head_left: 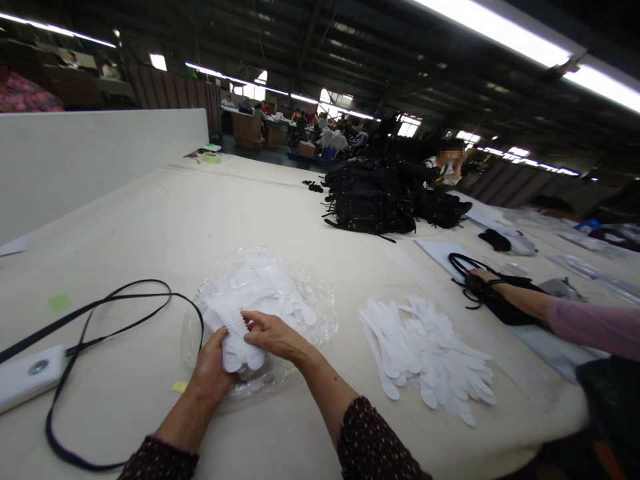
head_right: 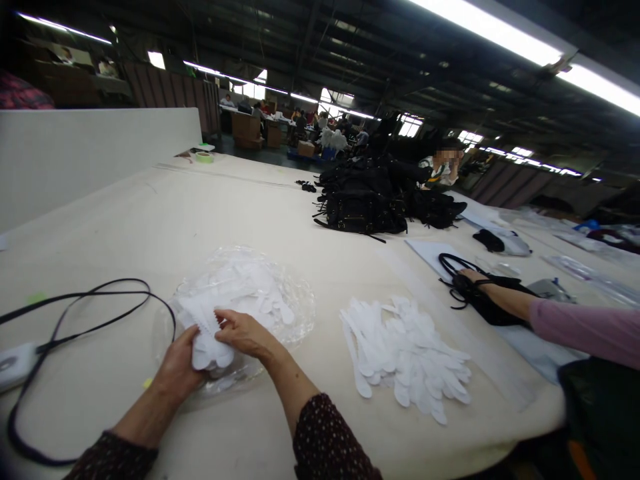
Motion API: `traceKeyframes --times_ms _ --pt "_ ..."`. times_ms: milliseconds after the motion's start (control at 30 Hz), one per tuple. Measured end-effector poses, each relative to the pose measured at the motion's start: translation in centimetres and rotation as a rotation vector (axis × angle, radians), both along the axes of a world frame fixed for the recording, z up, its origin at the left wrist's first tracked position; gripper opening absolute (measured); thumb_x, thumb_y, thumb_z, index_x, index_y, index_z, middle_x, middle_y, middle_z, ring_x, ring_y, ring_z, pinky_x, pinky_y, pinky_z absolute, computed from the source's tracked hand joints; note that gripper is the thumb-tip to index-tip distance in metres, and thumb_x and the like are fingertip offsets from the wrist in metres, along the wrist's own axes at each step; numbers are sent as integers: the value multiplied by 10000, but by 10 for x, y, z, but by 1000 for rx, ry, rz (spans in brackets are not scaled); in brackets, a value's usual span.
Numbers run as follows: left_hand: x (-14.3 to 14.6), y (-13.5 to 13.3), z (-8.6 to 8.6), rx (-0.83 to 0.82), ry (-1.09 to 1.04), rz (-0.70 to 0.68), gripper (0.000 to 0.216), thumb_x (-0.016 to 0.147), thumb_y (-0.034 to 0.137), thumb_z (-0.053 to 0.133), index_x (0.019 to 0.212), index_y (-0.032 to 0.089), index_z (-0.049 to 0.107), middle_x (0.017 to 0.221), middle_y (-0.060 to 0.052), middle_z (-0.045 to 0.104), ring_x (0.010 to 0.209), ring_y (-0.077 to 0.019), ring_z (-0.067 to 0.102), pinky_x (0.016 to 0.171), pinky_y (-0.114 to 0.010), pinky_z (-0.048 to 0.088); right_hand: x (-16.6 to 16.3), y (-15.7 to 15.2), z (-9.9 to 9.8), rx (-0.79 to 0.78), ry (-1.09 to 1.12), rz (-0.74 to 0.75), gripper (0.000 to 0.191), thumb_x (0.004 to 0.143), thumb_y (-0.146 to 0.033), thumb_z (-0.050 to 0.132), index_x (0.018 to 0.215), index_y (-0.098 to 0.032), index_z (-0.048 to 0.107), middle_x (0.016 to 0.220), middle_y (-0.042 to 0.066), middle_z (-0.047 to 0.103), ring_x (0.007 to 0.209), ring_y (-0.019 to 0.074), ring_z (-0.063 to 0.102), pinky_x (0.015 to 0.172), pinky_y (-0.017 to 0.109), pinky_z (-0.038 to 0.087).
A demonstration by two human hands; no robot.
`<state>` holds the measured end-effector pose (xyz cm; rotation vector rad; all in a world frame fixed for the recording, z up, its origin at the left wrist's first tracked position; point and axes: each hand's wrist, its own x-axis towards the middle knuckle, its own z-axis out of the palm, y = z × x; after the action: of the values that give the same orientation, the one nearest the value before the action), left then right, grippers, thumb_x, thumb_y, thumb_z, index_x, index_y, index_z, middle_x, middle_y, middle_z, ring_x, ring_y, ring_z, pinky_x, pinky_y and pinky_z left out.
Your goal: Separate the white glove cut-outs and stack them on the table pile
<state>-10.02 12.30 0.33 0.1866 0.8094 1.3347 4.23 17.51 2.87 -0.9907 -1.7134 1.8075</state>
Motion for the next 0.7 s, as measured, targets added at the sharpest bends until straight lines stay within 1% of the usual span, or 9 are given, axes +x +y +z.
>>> traceKeyframes --times_ms 100,200,267,333,400,467,567,633,700 --pt "-2 -5 10 68 -123 -12 405 961 324 432 1230 100 635 1055 -144 764 951 -284 732 817 -404 619 -6 0 -7 76 -98 -69 673 739 -202 667 1393 -249 516 1044 26 632 788 118 562 711 235 462" --pt "-3 -8 15 91 -140 -29 461 950 438 471 1229 110 634 1014 -142 767 887 -287 742 794 -417 624 -7 -1 -6 168 -200 -74 705 734 -197 673 1413 -241 489 1085 35 633 819 129 582 735 243 473" --pt "-1 -7 14 31 -97 -66 348 926 367 557 1127 109 675 886 -113 777 741 -250 747 685 -360 632 -6 -3 -2 240 -257 -30 715 750 -183 650 1435 -249 458 991 17 656 809 140 596 745 256 475" --pt "1 -4 13 -68 -49 -104 166 882 225 633 974 104 699 744 -76 763 578 -201 715 543 -284 602 -6 -5 3 307 -323 24 716 769 -206 649 1450 -272 437 850 -12 657 773 152 600 745 272 475" --pt "2 -1 11 -128 -23 -100 77 870 151 637 905 114 694 702 -53 754 525 -176 696 484 -247 576 -3 -7 9 341 -340 69 699 790 -269 668 1449 -298 436 782 -27 653 765 163 607 755 284 480" --pt "0 2 9 -112 -49 -55 111 904 147 585 934 124 689 778 -60 768 601 -179 724 540 -259 605 3 -7 14 353 -280 110 711 779 -287 699 1441 -321 442 849 -24 686 831 169 629 799 288 487" --pt "-10 3 5 -90 -128 -5 129 924 139 549 906 135 677 849 -66 768 735 -182 748 685 -298 640 16 -6 16 370 -203 173 677 778 -156 647 1403 -359 484 964 -26 716 895 153 651 814 265 490" --pt "-18 3 3 -99 -153 13 106 914 141 576 855 144 663 884 -74 770 809 -186 751 744 -312 641 26 -4 14 389 -245 149 604 778 -85 581 1321 -351 577 967 -25 724 868 139 662 787 249 490" --pt "-25 3 1 -106 -121 48 87 908 151 594 848 152 658 947 -84 773 885 -195 748 769 -312 640 34 -1 10 418 -328 71 509 785 -75 562 1222 -318 660 926 -19 734 846 138 671 787 249 490"
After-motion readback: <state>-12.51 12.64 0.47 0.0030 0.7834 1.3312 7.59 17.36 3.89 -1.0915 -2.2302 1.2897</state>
